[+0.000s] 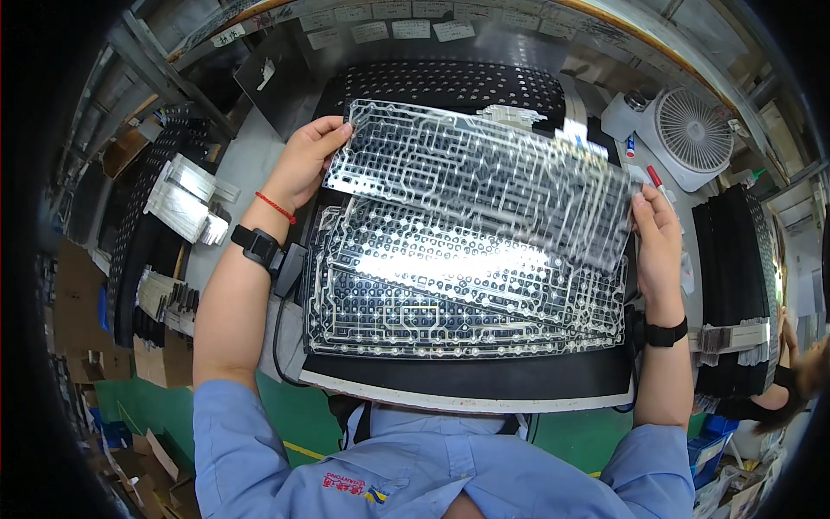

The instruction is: The recorder is handling and stacking keyboard circuit layers and plastic sheets on a workbench.

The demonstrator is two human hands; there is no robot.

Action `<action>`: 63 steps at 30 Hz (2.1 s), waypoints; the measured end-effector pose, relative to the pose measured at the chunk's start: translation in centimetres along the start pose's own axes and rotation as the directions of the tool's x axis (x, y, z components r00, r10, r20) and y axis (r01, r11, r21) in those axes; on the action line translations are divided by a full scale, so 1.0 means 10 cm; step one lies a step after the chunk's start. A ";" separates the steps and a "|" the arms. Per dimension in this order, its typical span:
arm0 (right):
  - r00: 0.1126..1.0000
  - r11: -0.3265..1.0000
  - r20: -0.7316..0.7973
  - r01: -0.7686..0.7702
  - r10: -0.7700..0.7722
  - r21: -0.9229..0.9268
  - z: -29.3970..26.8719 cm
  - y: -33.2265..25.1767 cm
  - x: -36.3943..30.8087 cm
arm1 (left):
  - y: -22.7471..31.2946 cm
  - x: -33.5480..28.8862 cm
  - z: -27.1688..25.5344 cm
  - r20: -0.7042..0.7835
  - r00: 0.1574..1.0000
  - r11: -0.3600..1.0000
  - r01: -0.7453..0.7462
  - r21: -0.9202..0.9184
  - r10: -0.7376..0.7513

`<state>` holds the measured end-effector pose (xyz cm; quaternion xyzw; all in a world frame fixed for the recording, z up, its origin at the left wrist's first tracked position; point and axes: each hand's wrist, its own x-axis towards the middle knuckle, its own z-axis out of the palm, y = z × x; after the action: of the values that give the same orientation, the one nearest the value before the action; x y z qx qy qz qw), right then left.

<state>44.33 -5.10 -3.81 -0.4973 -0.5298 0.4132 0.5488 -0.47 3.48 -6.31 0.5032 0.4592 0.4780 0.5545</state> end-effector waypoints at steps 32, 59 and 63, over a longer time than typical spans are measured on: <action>0.987 0.988 -0.075 0.145 -0.141 0.051 0.04 -0.07 -0.05 | 0.05 -0.04 0.04 0.085 0.996 0.997 -0.033 -0.067 0.039; 0.991 0.996 -0.114 0.079 -0.075 0.035 -0.05 0.03 0.00 | -0.10 0.11 -0.20 -0.135 0.990 0.980 -0.052 -0.193 0.025; 0.997 0.999 -0.075 -0.024 0.020 -0.046 -0.01 -0.01 -0.01 | 0.01 0.05 -0.05 -0.256 0.967 0.961 -0.075 -0.267 0.005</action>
<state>44.37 -5.22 -3.72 -0.5308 -0.5130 0.3879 0.5519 -0.90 4.07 -6.23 0.3656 0.4450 0.6085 0.5459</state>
